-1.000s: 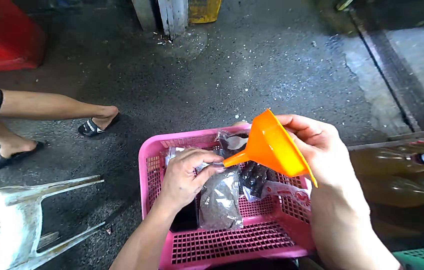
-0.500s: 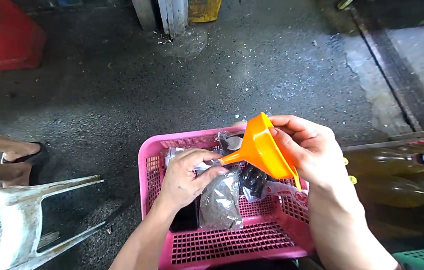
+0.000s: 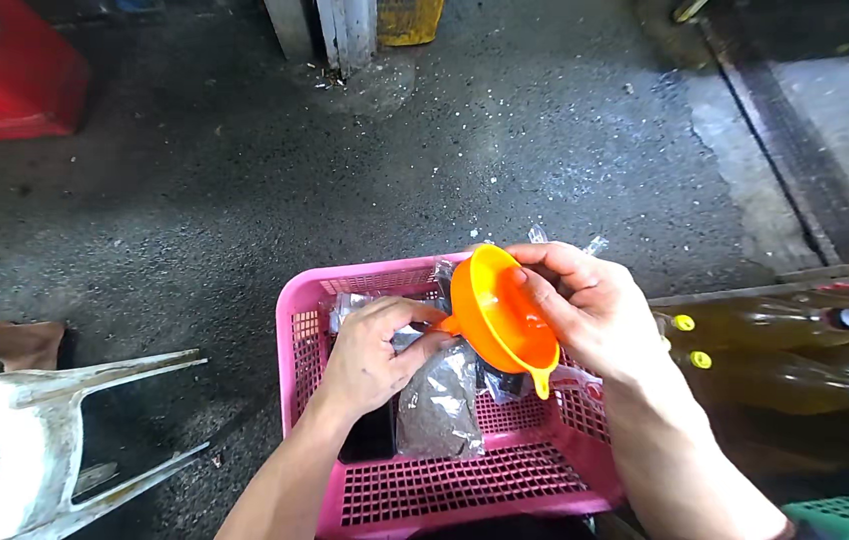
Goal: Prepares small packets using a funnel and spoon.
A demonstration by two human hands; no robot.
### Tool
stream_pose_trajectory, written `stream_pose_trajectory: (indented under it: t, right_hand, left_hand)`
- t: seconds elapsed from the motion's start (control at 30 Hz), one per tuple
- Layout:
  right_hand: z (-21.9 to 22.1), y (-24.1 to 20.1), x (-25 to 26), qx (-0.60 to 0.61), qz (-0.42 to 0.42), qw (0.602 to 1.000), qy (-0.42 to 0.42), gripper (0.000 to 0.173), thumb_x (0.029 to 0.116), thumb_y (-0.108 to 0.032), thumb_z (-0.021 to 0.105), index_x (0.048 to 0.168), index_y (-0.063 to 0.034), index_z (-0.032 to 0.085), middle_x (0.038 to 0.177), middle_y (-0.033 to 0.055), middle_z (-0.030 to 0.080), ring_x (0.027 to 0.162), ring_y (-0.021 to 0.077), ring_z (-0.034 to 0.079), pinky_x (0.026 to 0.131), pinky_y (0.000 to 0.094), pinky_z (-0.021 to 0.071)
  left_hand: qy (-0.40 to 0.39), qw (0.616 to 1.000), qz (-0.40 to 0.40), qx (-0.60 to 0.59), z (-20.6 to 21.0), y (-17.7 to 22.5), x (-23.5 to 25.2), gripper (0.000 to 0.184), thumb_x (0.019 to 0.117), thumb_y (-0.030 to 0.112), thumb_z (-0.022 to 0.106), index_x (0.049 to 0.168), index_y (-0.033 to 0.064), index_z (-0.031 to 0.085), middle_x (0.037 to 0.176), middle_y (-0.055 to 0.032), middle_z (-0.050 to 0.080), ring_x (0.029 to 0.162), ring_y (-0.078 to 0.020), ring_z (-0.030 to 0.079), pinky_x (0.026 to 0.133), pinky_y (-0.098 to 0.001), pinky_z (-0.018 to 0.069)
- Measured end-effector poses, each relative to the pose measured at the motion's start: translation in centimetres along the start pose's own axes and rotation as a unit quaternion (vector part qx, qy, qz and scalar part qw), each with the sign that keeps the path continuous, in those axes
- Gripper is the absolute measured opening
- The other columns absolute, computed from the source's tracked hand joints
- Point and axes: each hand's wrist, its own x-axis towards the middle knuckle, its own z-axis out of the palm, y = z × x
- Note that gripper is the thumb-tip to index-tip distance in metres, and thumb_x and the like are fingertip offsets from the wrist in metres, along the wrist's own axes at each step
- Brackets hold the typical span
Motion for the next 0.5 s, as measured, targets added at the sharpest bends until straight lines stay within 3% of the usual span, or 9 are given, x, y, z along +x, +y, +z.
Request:
stream_pose_trajectory:
  t: [0.37,0.5]
  right_hand:
    - [-0.03,-0.35,-0.13,0.001,0.002,1.0,-0.016,0.022,0.1006,-0.021,0.056,0.112,-0.0172,0.075,0.099,-0.01,0.073,0.076,-0.0036,0.067,0.065,0.0142,0.0574]
    - [0.12,-0.34,-0.33,0.015,-0.001,1.0,-0.022,0.021,0.1019,-0.023,0.057,0.111,-0.0166,0.075,0.087,-0.0106,0.073,0.072,-0.0037,0.066,0.062,0.0132,0.0562]
  left_hand:
    - [-0.073,0.997,0.003,0.009,0.14,-0.04,-0.11,0.034,0.1018,0.035,0.063,0.099,0.0038,0.075,0.096,-0.0033,0.074,0.095,-0.0022,0.067,0.089,-0.0197,0.0548]
    - [-0.084,0.996,0.02,-0.011,0.1,0.08,0.01,0.033,0.1025,0.034,0.062,0.101,0.0026,0.073,0.095,-0.0042,0.072,0.094,-0.0017,0.066,0.088,-0.0187,0.0541]
